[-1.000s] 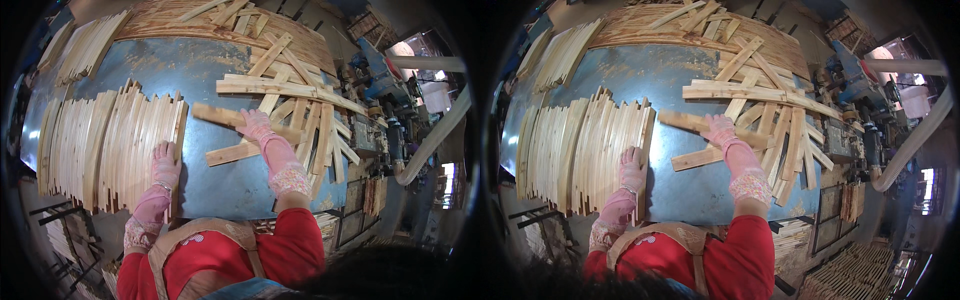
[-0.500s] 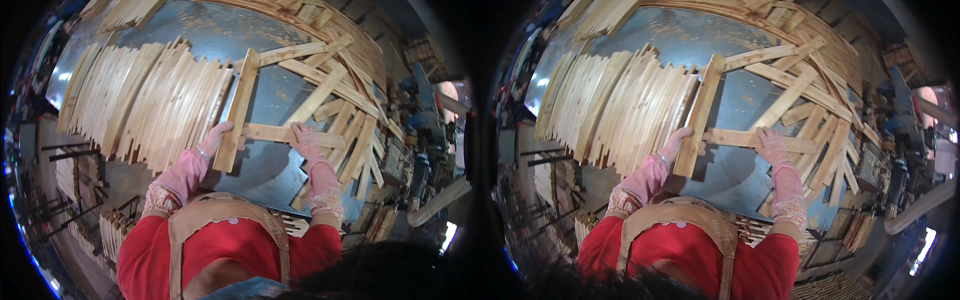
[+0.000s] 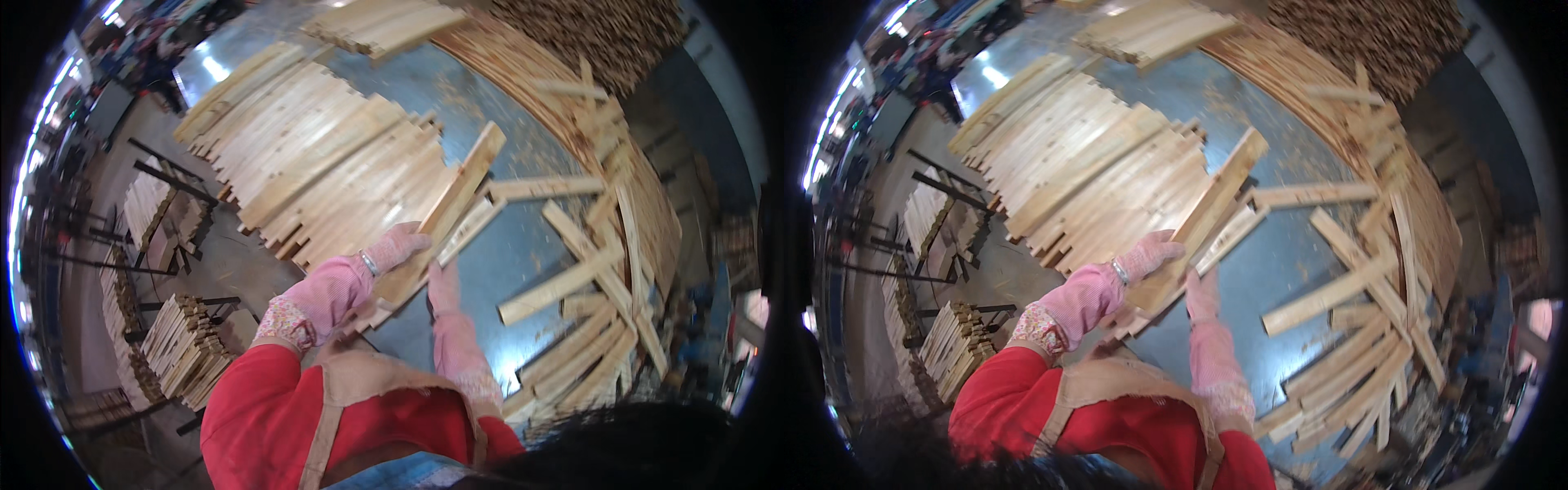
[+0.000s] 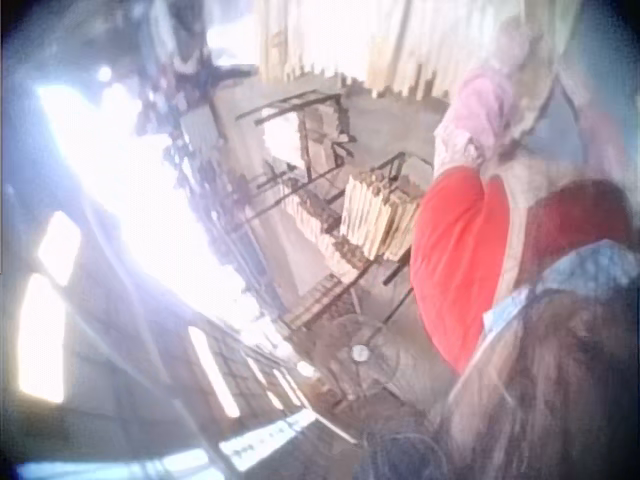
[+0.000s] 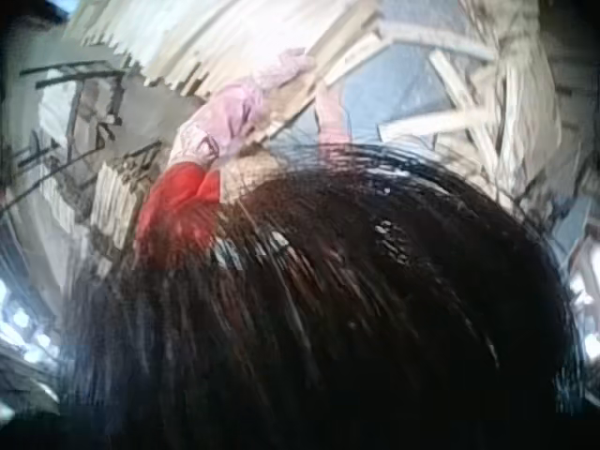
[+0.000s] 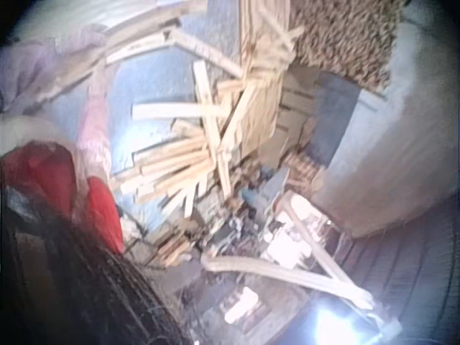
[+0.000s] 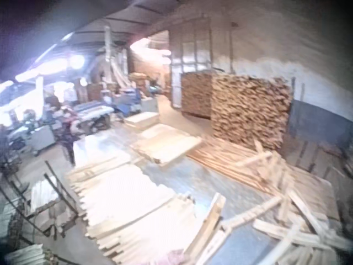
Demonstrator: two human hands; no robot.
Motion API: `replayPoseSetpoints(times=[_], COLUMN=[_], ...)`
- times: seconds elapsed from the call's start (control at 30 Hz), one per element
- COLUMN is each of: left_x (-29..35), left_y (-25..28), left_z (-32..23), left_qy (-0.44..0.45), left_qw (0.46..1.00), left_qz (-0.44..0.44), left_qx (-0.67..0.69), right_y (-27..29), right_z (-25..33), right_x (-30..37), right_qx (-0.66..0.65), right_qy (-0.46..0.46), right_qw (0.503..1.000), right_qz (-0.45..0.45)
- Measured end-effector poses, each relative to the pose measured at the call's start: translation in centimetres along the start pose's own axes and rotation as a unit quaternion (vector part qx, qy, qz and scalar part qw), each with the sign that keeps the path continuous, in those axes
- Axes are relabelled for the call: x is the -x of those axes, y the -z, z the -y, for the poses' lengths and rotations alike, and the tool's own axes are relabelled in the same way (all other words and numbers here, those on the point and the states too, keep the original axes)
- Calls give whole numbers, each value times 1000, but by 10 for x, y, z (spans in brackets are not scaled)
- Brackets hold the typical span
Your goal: The person picks up thin wooden planks from a pile on a metal table and arranges them into a neat stack. They repeatedly gather the planks, align them, and place them onto the growing stack while wearing pink gloves.
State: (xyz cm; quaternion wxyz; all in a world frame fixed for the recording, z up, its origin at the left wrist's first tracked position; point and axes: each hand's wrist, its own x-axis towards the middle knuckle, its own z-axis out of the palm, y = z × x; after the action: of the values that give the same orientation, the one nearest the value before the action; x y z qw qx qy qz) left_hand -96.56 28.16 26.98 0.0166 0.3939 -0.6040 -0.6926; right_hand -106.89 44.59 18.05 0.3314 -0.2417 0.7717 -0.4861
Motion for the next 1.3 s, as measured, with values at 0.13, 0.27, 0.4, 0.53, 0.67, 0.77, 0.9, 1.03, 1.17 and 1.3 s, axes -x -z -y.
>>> replayPoseSetpoints(times=[0.13, 0.27, 0.4, 0.53, 0.67, 0.77, 0.9, 1.03, 1.17, 1.3], left_x=[-3, 4, -4, -21, -59, -100, -61, -22, -5, 6], left_y=[142, 296, 478, 520, 588, 502, 247, 65, -13, -29], left_z=[13, -13, -19, -165, -44, 20, -13, -10, 59, 124], left_qy=[-113, -35, -22, 80, -37, -197, -337, -411, -184, -306], left_qw=[959, 875, 749, 572, 616, 706, 757, 845, 774, 737], left_qz=[-193, -324, -391, -570, -632, -504, -386, 9, 195, 109], left_qx=[-176, -358, -534, -584, -469, -457, -406, -343, -574, -593], right_y=[9, 4, -9, -2, 56, 112, 162, 158, 198, 229], right_z=[8, 11, 14, -20, -28, -30, 45, 30, -58, -84], right_x=[-3, -12, -12, -23, -70, -166, -268, -332, -358, -311], right_qx=[33, 97, 193, 174, 237, 118, 42, 139, 120, -111], right_qy=[-46, -55, -72, -112, -145, -110, -212, -331, -212, 23], right_qw=[998, 993, 979, 978, 956, 956, 889, 866, 902, 909], right_qz=[32, 27, 2, -9, 93, -244, -404, -347, -357, -401])
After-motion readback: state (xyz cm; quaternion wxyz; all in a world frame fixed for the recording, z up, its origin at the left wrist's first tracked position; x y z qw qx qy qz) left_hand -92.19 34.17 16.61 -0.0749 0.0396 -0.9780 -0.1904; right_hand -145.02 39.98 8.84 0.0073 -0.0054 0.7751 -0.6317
